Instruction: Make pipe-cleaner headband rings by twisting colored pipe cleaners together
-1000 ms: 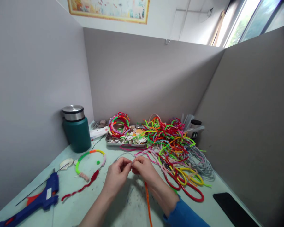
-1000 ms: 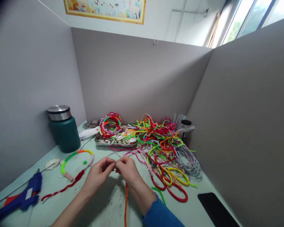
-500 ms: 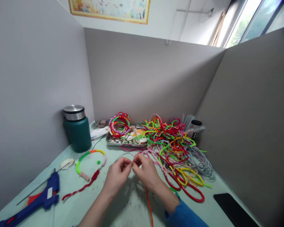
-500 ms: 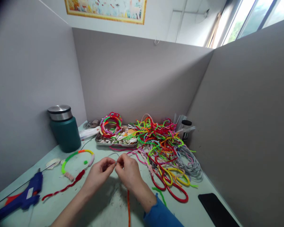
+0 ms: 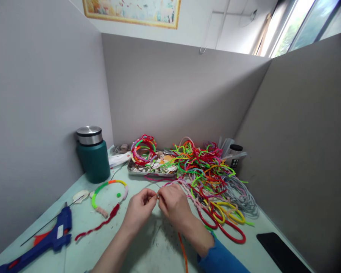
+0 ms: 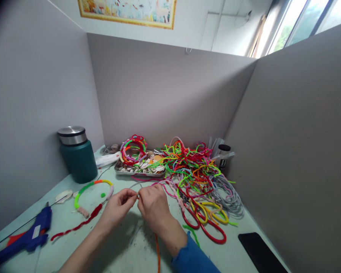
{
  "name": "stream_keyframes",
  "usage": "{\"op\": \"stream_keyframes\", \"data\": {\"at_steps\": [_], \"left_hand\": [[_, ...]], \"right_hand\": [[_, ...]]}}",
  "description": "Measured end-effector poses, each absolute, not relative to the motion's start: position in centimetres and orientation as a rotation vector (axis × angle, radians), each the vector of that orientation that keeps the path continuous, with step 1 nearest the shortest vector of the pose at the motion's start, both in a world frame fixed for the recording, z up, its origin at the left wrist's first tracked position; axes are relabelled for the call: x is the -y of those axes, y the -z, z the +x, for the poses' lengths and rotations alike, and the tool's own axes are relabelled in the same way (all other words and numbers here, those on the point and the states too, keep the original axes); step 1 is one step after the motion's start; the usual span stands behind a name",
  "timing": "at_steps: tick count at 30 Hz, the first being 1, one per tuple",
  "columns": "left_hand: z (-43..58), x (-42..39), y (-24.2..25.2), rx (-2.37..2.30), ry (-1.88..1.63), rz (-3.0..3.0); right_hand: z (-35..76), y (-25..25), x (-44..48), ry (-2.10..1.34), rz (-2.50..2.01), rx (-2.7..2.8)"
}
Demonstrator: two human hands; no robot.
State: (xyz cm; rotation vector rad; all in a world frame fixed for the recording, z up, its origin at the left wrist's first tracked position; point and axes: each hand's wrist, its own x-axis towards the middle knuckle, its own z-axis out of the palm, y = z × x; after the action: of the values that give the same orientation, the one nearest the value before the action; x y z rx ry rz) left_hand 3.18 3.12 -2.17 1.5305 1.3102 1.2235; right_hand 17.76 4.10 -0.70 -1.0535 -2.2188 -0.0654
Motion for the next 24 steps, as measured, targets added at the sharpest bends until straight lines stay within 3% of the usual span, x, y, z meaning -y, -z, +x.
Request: {"op": "stream_keyframes", "data": {"at_steps": [3,8,24], "left_hand": [[3.2,-3.1,2.2,-1.343,-1.225,1.536],[3.2,-3.0,1.4,-1.311,-1.248,1.437],[3.6,-3.0,1.0,-1.084,-1.24,1.182]], "right_hand": [[18.1,0.3,-4.3,0.066,-1.054,2.306],[18.4,-0.2,-3.9,-0.392,-1.11,2.129],[17.1,0.1,-4.5,-1.3,-0.97,1.444]]}}
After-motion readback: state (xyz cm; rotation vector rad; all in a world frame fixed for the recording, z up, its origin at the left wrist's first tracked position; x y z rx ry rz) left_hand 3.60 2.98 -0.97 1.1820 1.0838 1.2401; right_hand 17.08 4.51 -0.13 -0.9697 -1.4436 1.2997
